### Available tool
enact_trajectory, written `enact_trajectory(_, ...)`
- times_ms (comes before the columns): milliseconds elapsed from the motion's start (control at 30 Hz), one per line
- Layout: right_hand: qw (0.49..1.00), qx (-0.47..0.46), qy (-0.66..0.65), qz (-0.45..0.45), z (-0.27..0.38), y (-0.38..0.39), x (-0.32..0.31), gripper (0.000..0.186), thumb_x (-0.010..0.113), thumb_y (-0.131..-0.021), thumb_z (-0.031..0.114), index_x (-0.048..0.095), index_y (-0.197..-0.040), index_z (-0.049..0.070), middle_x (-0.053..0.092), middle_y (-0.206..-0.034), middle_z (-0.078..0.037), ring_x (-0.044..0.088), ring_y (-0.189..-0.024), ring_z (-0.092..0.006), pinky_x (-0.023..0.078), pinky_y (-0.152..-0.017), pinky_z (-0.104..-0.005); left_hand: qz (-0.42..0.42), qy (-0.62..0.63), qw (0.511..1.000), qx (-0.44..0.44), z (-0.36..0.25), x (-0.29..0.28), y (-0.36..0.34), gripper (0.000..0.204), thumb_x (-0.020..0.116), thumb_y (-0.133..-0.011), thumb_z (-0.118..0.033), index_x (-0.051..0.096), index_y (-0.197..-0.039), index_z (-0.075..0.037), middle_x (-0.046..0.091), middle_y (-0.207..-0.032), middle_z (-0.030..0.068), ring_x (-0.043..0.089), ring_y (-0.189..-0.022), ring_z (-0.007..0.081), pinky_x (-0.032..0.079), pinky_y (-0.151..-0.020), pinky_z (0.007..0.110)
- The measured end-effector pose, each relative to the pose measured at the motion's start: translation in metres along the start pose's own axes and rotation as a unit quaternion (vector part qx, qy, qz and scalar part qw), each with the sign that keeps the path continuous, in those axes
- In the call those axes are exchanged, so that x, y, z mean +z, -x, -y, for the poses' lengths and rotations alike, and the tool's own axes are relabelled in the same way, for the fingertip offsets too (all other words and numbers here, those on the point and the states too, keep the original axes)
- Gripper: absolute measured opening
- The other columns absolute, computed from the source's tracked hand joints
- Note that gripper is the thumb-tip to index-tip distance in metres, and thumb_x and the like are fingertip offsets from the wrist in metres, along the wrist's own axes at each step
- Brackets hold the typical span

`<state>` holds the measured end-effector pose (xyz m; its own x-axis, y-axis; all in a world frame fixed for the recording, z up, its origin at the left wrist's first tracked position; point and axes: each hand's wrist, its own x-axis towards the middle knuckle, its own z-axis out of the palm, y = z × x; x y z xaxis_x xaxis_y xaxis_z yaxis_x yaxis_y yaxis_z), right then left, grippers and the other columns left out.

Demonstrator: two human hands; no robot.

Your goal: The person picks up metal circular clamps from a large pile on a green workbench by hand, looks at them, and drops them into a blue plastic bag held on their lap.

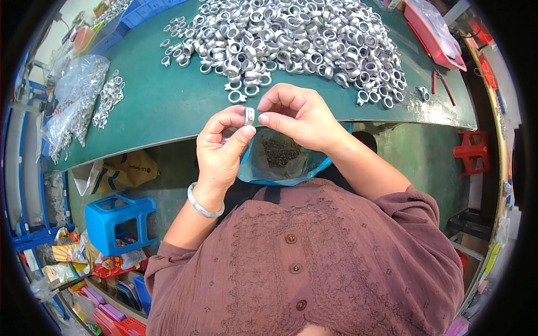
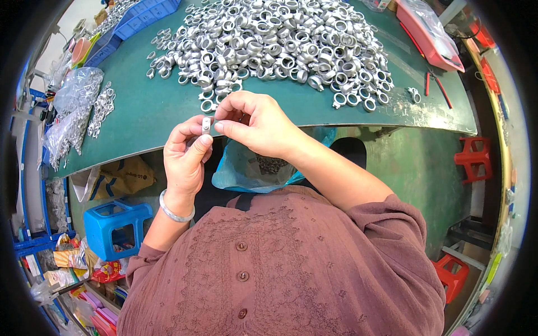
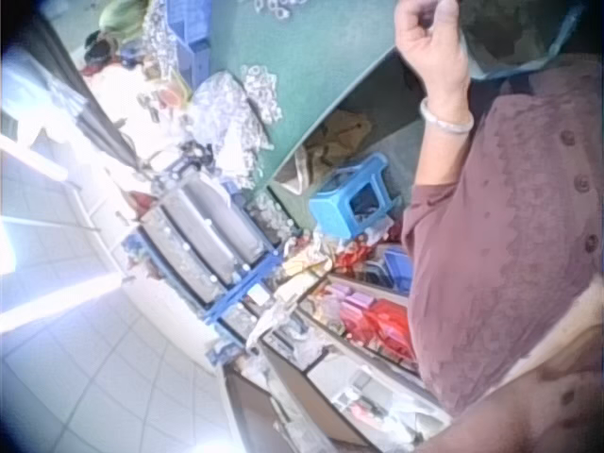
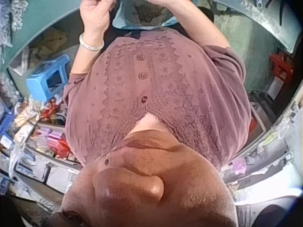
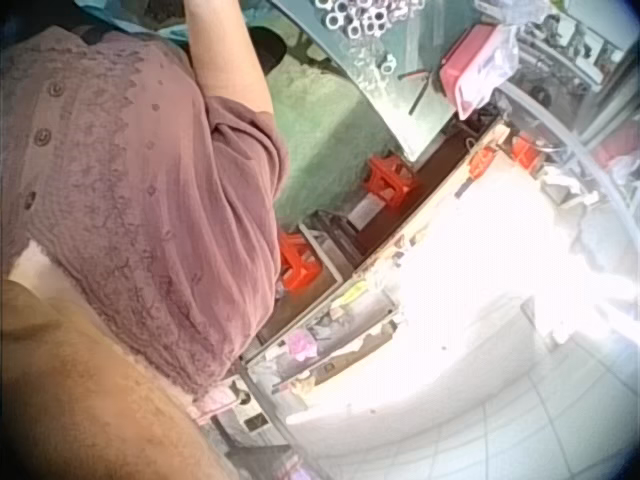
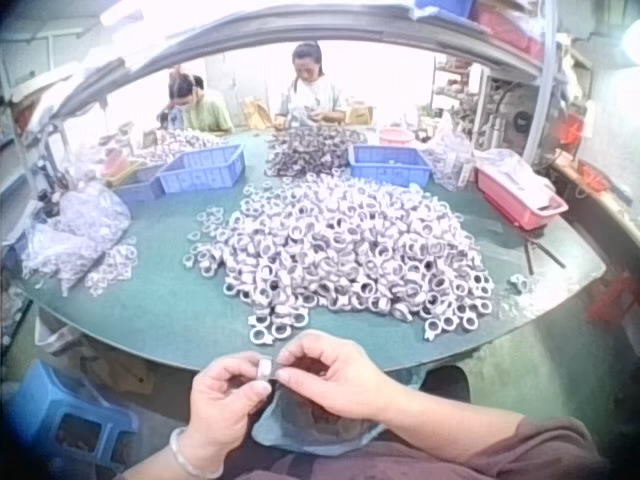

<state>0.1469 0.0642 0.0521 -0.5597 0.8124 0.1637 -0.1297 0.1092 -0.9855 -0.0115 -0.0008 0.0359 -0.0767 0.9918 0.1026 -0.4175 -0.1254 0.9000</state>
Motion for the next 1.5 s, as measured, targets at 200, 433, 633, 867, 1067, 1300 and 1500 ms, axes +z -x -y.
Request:
enact_trajectory(200, 0.999, 0.015, -0.051, 0.013, 0.003, 0.002, 0.001, 0.009, 0.059, -0.078, 0.009, 0.058, -0.079, 0.001, 0.056, -0.072, 0.001, 0.049, -0.066, -0.0047, 0.042, -0.061, -0.0199, -0.005, -0.125, 0.987, 0.103, 0.004, -0.002, -0.002, 0.014, 0.062, -0.074, 0.004, 0.055, -0.085, -0.001, 0.054, -0.100, 0.0062, 0.052, -0.079, 0.0084, 0.043, -0.067, 0.020)
enact_trajectory(433, 0.998, 0.027, -0.048, 0.024, 0.004, 0.004, 0.001, 0.010, 0.058, -0.079, 0.010, 0.058, -0.081, 0.000, 0.056, -0.073, 0.001, 0.048, -0.065, -0.0038, 0.040, -0.058, -0.0191, -0.005, -0.248, 0.945, 0.211, 0.005, 0.000, -0.002, 0.017, 0.064, -0.069, 0.006, 0.056, -0.082, -0.002, 0.055, -0.096, 0.0079, 0.054, -0.083, 0.0132, 0.044, -0.071, 0.023)
enact_trajectory(633, 0.997, 0.051, -0.042, 0.036, 0.006, 0.006, -0.001, 0.007, 0.056, -0.081, 0.005, 0.058, -0.085, 0.000, 0.055, -0.078, 0.002, 0.047, -0.069, -0.0025, 0.038, -0.060, -0.0174, -0.008, -0.290, 0.926, 0.244, 0.003, 0.001, -0.002, 0.019, 0.066, -0.067, 0.006, 0.056, -0.081, -0.002, 0.055, -0.094, 0.0086, 0.054, -0.081, 0.0151, 0.044, -0.069, 0.024)
enact_trajectory(867, 0.998, 0.024, -0.058, 0.017, 0.003, 0.005, 0.002, 0.010, 0.058, -0.078, 0.010, 0.059, -0.081, 0.000, 0.057, -0.072, 0.001, 0.049, -0.065, -0.0038, 0.041, -0.058, -0.0190, 0.005, -0.345, 0.899, 0.270, 0.000, 0.002, 0.000, 0.018, 0.063, -0.069, 0.008, 0.054, -0.081, -0.002, 0.054, -0.094, 0.0088, 0.053, -0.082, 0.0141, 0.042, -0.073, 0.023)
enact_trajectory(1067, 0.997, 0.033, -0.070, 0.022, 0.003, 0.005, 0.001, 0.010, 0.060, -0.078, 0.009, 0.060, -0.081, 0.000, 0.057, -0.072, 0.000, 0.050, -0.065, -0.0042, 0.041, -0.058, -0.0192, -0.018, -0.401, 0.867, 0.297, -0.003, 0.007, 0.001, 0.019, 0.067, -0.064, 0.006, 0.058, -0.078, -0.003, 0.054, -0.089, 0.0084, 0.054, -0.073, 0.0146, 0.044, -0.059, 0.022)
enact_trajectory(1300, 0.990, 0.087, -0.106, 0.040, 0.005, 0.005, -0.002, 0.009, 0.059, -0.080, 0.008, 0.059, -0.084, 0.001, 0.057, -0.075, 0.001, 0.050, -0.066, -0.0048, 0.041, -0.060, -0.0184, -0.020, -0.417, 0.861, 0.290, -0.002, 0.007, 0.003, 0.018, 0.067, -0.065, 0.007, 0.057, -0.077, -0.001, 0.052, -0.090, 0.0090, 0.053, -0.077, 0.0155, 0.043, -0.067, 0.023)
enact_trajectory(1500, 0.990, 0.085, -0.109, 0.039, 0.005, 0.005, -0.003, 0.011, 0.059, -0.080, 0.009, 0.060, -0.087, 0.001, 0.057, -0.074, 0.000, 0.051, -0.064, -0.0053, 0.042, -0.058, -0.0183, -0.029, -0.433, 0.843, 0.318, -0.001, 0.008, 0.002, 0.019, 0.069, -0.063, 0.004, 0.059, -0.077, -0.003, 0.052, -0.085, 0.0083, 0.053, -0.069, 0.0145, 0.044, -0.055, 0.022)
